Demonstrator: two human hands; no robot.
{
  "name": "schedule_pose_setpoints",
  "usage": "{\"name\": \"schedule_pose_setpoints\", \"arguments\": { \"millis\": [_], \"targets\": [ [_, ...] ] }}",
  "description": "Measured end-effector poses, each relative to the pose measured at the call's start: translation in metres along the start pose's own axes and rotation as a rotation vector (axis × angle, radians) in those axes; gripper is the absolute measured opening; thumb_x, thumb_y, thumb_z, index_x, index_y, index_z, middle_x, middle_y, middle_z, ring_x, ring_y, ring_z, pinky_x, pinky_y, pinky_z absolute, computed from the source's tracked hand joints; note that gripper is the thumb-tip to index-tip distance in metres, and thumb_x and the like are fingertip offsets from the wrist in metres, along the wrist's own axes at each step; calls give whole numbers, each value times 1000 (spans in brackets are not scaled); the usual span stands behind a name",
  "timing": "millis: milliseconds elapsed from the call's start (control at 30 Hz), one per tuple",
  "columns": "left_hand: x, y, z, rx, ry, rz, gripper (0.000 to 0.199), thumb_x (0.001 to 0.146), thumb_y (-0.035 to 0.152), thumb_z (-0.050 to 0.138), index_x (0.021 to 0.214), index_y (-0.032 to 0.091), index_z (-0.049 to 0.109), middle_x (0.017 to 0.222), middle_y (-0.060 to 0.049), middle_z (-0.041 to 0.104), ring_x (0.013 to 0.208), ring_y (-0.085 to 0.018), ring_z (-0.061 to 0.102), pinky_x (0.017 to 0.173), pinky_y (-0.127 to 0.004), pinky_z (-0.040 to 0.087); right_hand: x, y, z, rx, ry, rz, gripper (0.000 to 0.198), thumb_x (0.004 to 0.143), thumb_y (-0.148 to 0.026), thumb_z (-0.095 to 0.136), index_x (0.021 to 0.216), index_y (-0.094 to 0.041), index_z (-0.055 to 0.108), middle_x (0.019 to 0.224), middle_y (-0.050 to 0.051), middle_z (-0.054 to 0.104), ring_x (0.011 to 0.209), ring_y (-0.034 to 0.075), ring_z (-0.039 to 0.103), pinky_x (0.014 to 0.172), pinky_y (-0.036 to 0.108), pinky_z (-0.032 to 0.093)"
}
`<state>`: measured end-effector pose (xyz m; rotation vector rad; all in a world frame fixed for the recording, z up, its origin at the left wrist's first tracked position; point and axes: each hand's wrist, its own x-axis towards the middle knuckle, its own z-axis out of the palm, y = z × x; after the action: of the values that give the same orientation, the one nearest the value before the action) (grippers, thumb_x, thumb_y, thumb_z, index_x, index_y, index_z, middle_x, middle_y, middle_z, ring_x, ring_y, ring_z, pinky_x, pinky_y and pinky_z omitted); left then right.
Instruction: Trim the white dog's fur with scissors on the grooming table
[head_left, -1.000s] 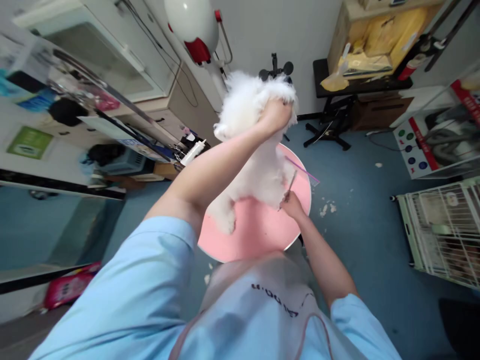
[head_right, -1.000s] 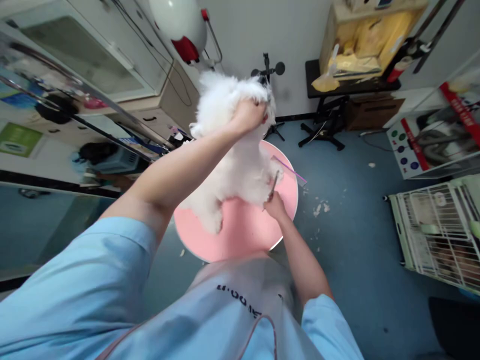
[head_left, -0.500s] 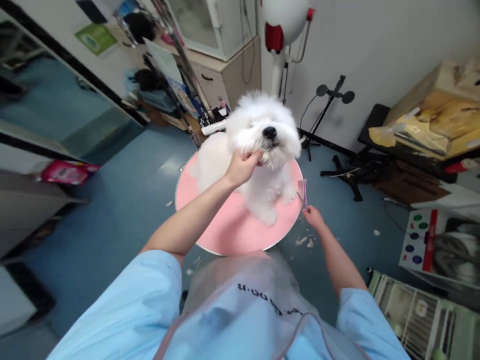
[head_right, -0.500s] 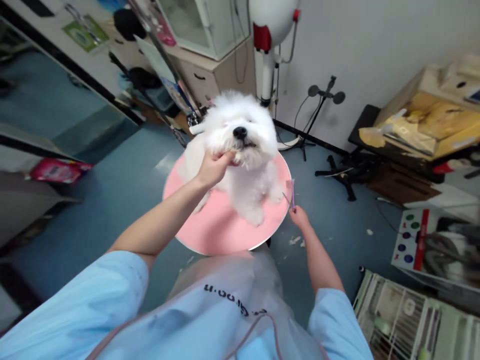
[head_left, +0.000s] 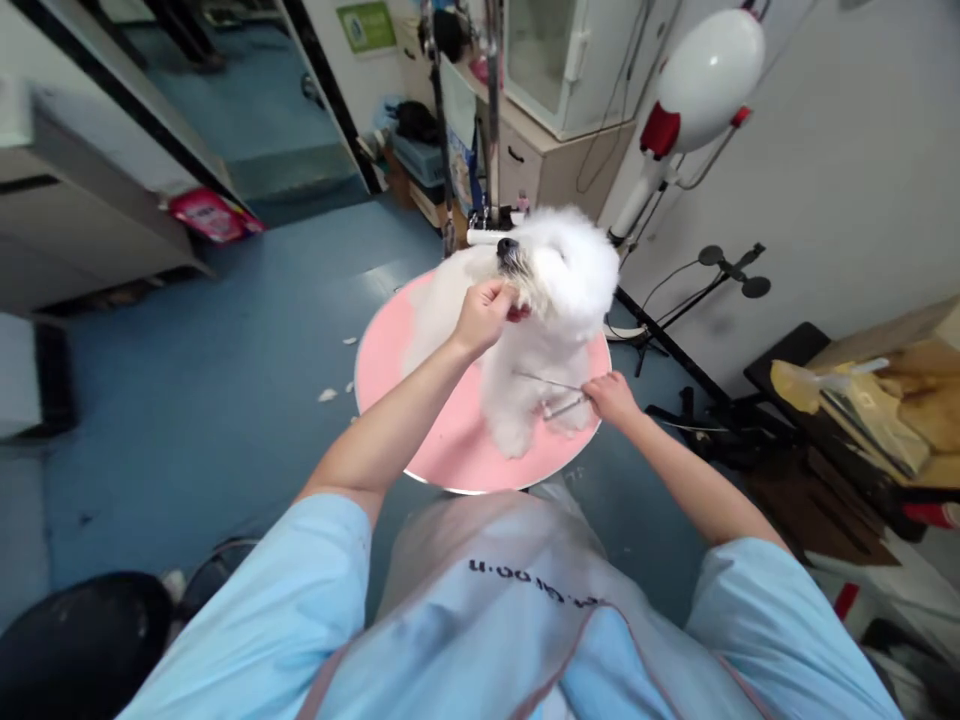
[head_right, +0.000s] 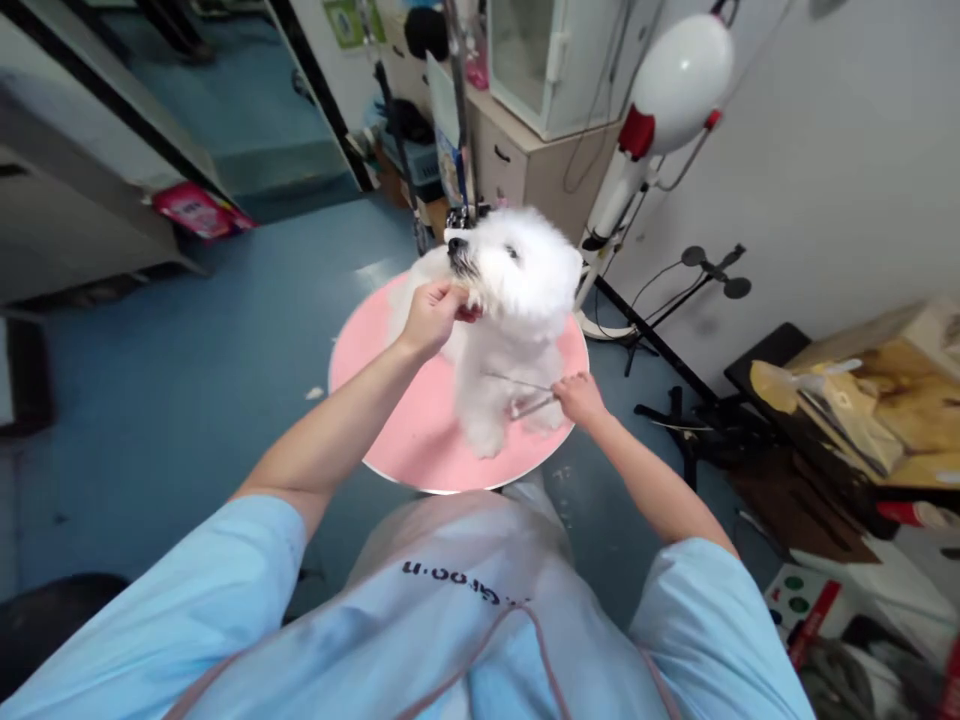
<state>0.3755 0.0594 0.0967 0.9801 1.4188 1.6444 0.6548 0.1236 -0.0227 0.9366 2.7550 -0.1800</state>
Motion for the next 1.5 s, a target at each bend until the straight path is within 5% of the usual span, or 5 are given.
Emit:
{"name": "schedule_pose_setpoints", "arguments": {
  "millis": [167,300,533,933,1500],
  "targets": [
    [-13,-8,25,86,-7,129,44,89,45,69,57,17,59,58,-3,61,56,-12,57,58,-24,49,-22,28,29,-23,-174,-563,28,90,-13,49,99,-21,74,93,7,71,91,21,56,94,33,30],
    [-15,-11,63,160,47,167,44,88,40,69,53,16,56,55,-1,56,54,-11,52,56,-23,45,32,60,6,-67,-10,-465,30,93,-14,47,108,-18,73,96,10,70,92,22,55,90,34,32],
    [-16,-2,69,17,590,30,36,91,31,64,58,17,56,60,-2,61,53,-11,57,56,-23,49,48,84,12,-87,-243,-883,21,90,-14,55,99,-18,73,97,10,71,93,21,57,94,33,31],
    [-49,-8,23,7,887,127,33,87,33,65,60,16,54,55,-1,60,48,-11,58,50,-20,48,37,216,69,27,-203,97,41,98,-18,31,110,-11,69,99,18,73,89,25,69,74,32,44],
    [-12,-30,47,135,570,279,45,83,50,74,58,14,62,60,-3,60,58,-12,57,58,-25,46,141,130,55,657,-192,103,36,93,-48,50,88,-17,68,85,16,75,89,27,73,77,34,53]
  ]
}}
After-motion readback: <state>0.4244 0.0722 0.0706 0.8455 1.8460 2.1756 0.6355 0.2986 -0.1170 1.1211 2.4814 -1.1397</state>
